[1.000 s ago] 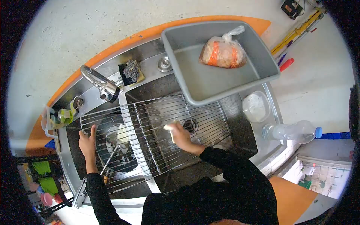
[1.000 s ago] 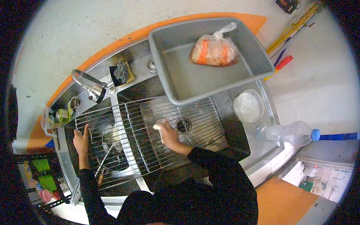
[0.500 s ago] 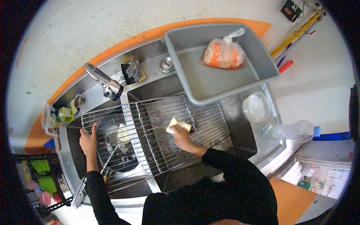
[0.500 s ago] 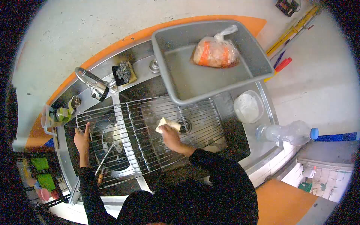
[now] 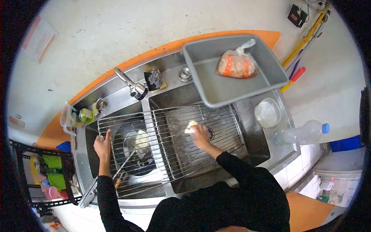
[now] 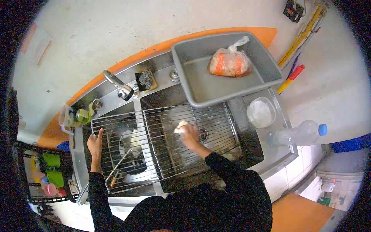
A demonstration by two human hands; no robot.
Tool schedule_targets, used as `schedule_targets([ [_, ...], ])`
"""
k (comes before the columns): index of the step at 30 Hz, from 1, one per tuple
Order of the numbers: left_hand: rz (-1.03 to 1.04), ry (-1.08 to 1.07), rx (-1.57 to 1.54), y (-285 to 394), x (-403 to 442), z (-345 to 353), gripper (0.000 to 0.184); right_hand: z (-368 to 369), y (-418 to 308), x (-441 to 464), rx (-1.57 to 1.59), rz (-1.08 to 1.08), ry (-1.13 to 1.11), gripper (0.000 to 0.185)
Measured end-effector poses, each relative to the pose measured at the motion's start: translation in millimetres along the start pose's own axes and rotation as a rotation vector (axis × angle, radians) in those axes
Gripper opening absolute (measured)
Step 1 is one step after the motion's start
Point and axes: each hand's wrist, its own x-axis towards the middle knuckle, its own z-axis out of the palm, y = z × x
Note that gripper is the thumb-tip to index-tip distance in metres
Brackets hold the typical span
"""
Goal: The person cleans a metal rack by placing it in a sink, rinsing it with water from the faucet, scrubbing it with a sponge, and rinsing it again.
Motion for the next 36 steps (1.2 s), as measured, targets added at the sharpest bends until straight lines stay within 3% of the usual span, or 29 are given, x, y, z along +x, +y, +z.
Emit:
schedule_targets([
  [2,0.007,0.025,-0.002,12.8,-9.2,-35.8,0.067,-7.3,-19.7,1.0,0.035,-0.023,-0.025,0.032],
  [5,0.036,0.084,-0.059,19.3,-18.1,-58.8,0.062,-4.5,8.4,7.3,-0.001,-0.206,0.155,0.033],
  [7,0.038,0.103,-0.088,17.0,-24.3,-63.9,0.060,-16.2,16.1,19.9,-0.037,0.289,0.325,0.031],
  [11,0.033,0.107,-0.189,30.4,-40.4,-88.9,0.056,-48.3,-14.2,35.8,0.109,0.264,0.338,0.027],
  [13,0.027,0.106,-0.294,36.8,-48.7,-100.5,0.053,-77.2,-46.9,40.5,0.259,0.125,0.026,0.031],
  [14,0.027,0.113,-0.302,32.0,-48.4,-100.6,0.053,-93.8,-58.8,45.9,0.397,0.192,-0.122,0.042],
  [19,0.063,0.197,-0.304,30.4,-54.6,-133.8,0.055,-147.6,-105.5,78.9,0.168,-0.170,-0.058,0.063],
  [22,0.163,0.267,-0.302,35.6,-60.8,-174.4,0.043,-142.0,-100.8,118.1,0.232,-0.192,-0.129,0.062],
  [25,0.225,0.300,-0.352,30.4,-59.0,-200.0,0.036,-145.1,-112.4,136.5,0.124,-0.418,-0.230,0.059],
  [27,0.174,0.208,-0.361,32.5,-58.7,-217.8,0.034,-157.6,-123.1,141.3,0.069,-0.303,-0.529,0.057],
  [28,0.237,0.257,-0.513,39.9,-61.4,-220.1,0.026,-160.1,-125.2,140.1,0.009,-0.383,-0.464,0.052],
  [32,0.288,0.206,-0.584,62.0,-69.9,-253.1,0.017,-179.2,-134.4,125.0,-0.024,-0.424,-0.480,0.044],
  [36,0.482,0.264,-0.368,95.0,-78.8,-292.3,0.019,-199.7,-132.7,110.5,0.098,-0.520,-0.458,0.040],
])
